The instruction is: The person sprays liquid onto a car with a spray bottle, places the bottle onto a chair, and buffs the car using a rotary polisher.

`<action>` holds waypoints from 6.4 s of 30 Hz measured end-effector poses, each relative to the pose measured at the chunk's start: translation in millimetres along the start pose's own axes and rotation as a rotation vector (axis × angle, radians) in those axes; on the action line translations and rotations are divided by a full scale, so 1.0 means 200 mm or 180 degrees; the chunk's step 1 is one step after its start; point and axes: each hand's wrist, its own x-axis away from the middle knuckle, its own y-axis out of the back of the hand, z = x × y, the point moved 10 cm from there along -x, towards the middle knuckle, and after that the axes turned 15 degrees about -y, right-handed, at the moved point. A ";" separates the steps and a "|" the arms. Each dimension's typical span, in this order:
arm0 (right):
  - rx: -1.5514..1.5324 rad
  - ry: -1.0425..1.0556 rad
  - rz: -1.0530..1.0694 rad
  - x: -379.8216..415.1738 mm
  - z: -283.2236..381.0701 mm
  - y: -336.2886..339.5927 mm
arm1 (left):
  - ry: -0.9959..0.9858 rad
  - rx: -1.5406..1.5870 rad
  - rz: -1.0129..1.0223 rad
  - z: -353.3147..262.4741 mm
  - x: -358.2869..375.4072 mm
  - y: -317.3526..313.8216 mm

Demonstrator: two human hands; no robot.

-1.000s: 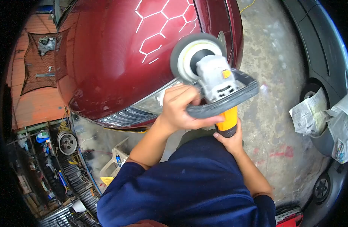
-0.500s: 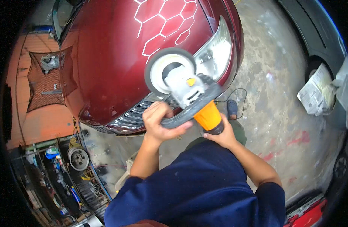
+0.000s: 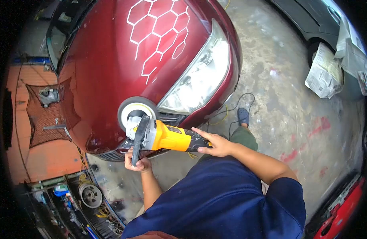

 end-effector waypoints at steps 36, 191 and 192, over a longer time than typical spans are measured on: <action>-0.0237 0.0118 -0.0204 0.14 -0.03 -0.04 | 0.0020 0.0163 0.0185 -0.12 -0.14 -0.14; -0.0614 -0.0105 -0.2070 0.40 0.30 1.18 | -0.0019 0.0514 0.1528 -0.08 -0.94 -1.81; -0.0706 -0.0044 -0.2103 0.40 0.31 1.25 | -0.0047 0.0530 0.1557 -0.07 -0.98 -1.90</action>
